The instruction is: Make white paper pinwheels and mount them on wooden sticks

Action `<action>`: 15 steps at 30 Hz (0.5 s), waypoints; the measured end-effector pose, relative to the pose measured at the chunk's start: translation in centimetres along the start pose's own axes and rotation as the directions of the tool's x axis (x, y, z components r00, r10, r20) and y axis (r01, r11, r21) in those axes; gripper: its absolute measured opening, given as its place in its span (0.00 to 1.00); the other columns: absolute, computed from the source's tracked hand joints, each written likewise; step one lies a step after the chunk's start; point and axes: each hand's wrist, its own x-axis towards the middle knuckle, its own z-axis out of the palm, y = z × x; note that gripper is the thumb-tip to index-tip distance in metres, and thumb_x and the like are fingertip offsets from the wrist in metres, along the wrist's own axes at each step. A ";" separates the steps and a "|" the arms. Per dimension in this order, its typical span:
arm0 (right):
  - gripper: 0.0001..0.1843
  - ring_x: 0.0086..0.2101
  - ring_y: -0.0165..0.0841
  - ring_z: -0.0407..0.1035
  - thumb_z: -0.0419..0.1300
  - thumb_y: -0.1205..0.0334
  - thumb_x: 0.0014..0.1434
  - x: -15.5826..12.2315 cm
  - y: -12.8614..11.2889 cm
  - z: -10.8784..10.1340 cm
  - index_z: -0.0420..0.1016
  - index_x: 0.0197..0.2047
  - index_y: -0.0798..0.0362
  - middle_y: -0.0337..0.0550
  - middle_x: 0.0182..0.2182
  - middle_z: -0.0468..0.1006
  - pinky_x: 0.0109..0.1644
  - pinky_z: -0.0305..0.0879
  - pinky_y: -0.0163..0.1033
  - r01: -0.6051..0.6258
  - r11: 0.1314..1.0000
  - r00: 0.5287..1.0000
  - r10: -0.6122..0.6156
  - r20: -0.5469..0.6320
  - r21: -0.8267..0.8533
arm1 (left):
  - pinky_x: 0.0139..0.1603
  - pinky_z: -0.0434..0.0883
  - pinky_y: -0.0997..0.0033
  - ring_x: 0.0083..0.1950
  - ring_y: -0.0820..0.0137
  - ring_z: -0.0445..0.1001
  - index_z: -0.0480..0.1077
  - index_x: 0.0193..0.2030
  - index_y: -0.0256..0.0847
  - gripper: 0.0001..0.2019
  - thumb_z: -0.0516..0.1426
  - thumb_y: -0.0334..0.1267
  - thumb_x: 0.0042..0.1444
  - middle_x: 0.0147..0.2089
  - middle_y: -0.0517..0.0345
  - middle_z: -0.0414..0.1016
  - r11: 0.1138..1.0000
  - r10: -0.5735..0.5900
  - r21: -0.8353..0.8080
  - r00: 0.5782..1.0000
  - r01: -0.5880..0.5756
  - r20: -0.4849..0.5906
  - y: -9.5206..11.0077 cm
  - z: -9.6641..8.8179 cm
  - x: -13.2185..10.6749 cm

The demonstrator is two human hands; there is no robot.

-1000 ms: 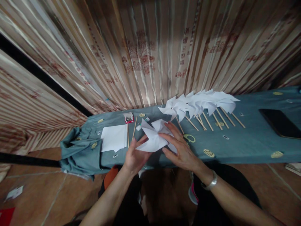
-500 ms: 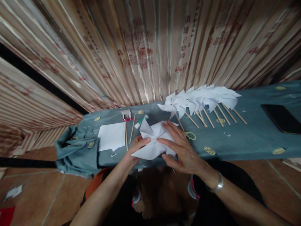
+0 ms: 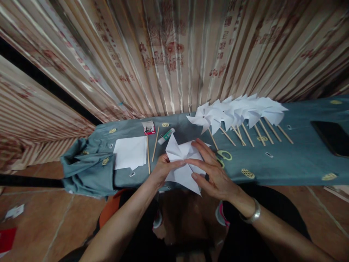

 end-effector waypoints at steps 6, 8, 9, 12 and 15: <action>0.21 0.70 0.46 0.40 0.52 0.58 0.65 0.1 0.1 0.2 0.70 0.60 0.46 0.45 0.71 0.51 0.69 0.45 0.62 0.001 1.000 1.000 -0.001 0.023 0.004 | 0.26 0.70 0.73 0.23 0.69 0.75 0.79 0.30 0.35 0.16 0.74 0.37 0.31 0.27 0.52 0.80 1.000 0.001 0.008 1.000 -0.001 -0.013 -0.3 -0.4 0.2; 0.22 0.70 0.45 0.40 0.51 0.60 0.65 0.2 0.1 0.2 0.68 0.61 0.45 0.43 0.71 0.50 0.69 0.45 0.62 0.009 1.000 1.000 -0.009 0.029 0.005 | 0.27 0.71 0.72 0.23 0.69 0.75 0.79 0.30 0.35 0.16 0.73 0.38 0.32 0.27 0.52 0.80 1.000 0.006 0.003 1.000 -0.006 -0.021 -0.5 -0.5 0.3; 0.22 0.70 0.45 0.41 0.51 0.61 0.65 0.2 0.1 0.2 0.68 0.62 0.44 0.42 0.71 0.50 0.69 0.45 0.62 0.009 1.000 1.000 -0.009 0.026 0.003 | 0.28 0.71 0.71 0.23 0.68 0.75 0.79 0.30 0.35 0.16 0.73 0.38 0.33 0.28 0.52 0.80 1.000 0.010 0.000 1.000 -0.010 -0.026 -0.6 -0.5 0.4; 0.24 0.69 0.43 0.42 0.49 0.68 0.65 0.2 0.3 0.3 0.68 0.61 0.42 0.39 0.70 0.51 0.69 0.47 0.61 0.007 1.000 1.000 -0.007 -0.025 -0.007 | 0.30 0.71 0.70 0.25 0.68 0.76 0.79 0.30 0.36 0.15 0.72 0.38 0.33 0.30 0.52 0.81 0.999 0.044 -0.013 0.998 -0.045 -0.052 -0.8 -0.5 0.4; 0.28 0.69 0.42 0.43 0.48 0.74 0.61 0.2 0.6 0.4 0.69 0.59 0.41 0.37 0.70 0.52 0.69 0.49 0.61 0.019 0.999 0.994 -0.023 -0.106 -0.035 | 0.31 0.71 0.71 0.26 0.68 0.76 0.79 0.31 0.36 0.16 0.72 0.38 0.33 0.30 0.52 0.81 0.995 0.084 -0.041 0.993 -0.088 -0.085 -0.8 -0.6 0.4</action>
